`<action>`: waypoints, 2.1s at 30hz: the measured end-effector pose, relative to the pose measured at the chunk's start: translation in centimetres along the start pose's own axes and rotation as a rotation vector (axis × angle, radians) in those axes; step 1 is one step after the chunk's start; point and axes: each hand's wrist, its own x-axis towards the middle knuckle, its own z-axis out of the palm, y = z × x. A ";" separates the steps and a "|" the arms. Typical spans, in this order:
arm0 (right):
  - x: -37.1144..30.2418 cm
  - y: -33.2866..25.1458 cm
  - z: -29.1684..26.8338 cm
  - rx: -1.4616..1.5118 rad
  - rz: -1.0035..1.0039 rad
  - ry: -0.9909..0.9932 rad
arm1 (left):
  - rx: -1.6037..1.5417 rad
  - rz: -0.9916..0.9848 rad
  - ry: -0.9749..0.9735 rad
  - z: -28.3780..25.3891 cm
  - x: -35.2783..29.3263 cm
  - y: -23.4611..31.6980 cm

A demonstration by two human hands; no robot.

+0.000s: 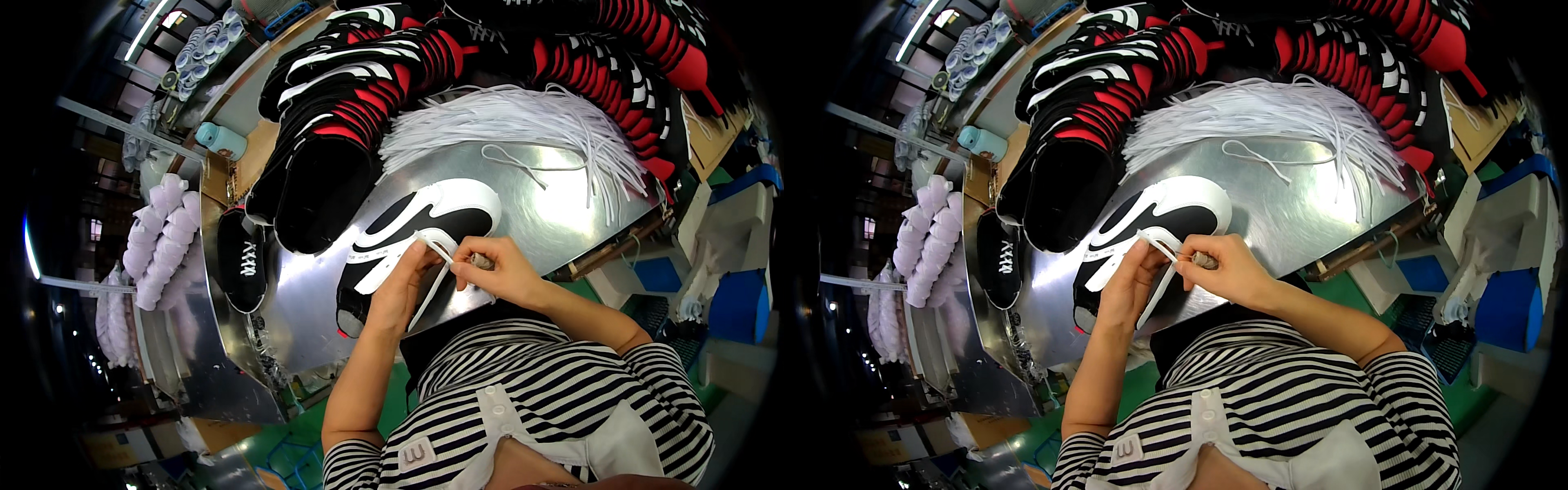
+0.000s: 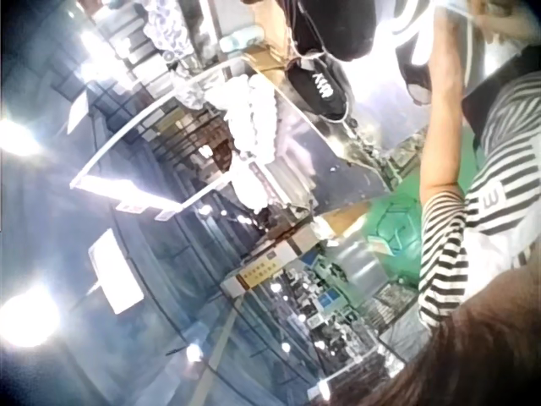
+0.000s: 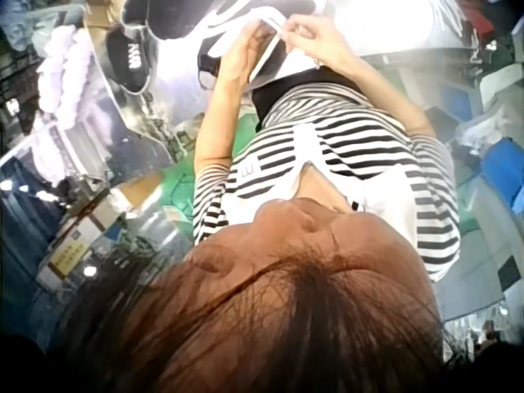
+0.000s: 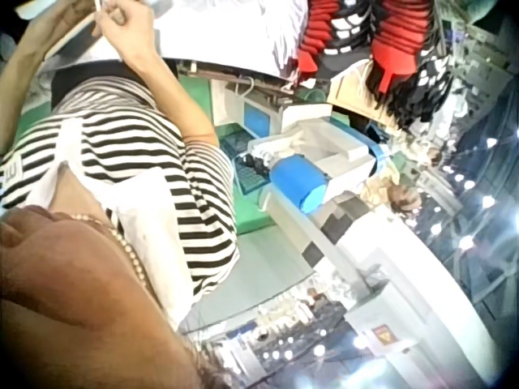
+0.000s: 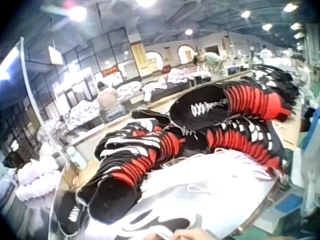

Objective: The person laces shoe uppers by threading a white shoelace through the eyelets using a small tool and tying the ends.

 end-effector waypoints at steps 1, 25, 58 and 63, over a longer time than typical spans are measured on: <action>0.0 0.0 0.1 -0.045 0.025 -0.004 | 0.021 -0.006 0.047 0.0 -0.1 -0.2; 1.3 -3.0 -1.3 -0.877 -0.243 0.005 | 0.415 0.373 0.233 2.8 -1.7 -0.9; 3.0 -2.1 2.3 -1.121 -0.385 0.102 | 0.837 0.490 0.381 3.1 -2.0 -3.2; 2.7 -3.5 1.3 -1.059 -0.135 -0.010 | 0.661 0.525 0.323 1.7 -1.2 -4.2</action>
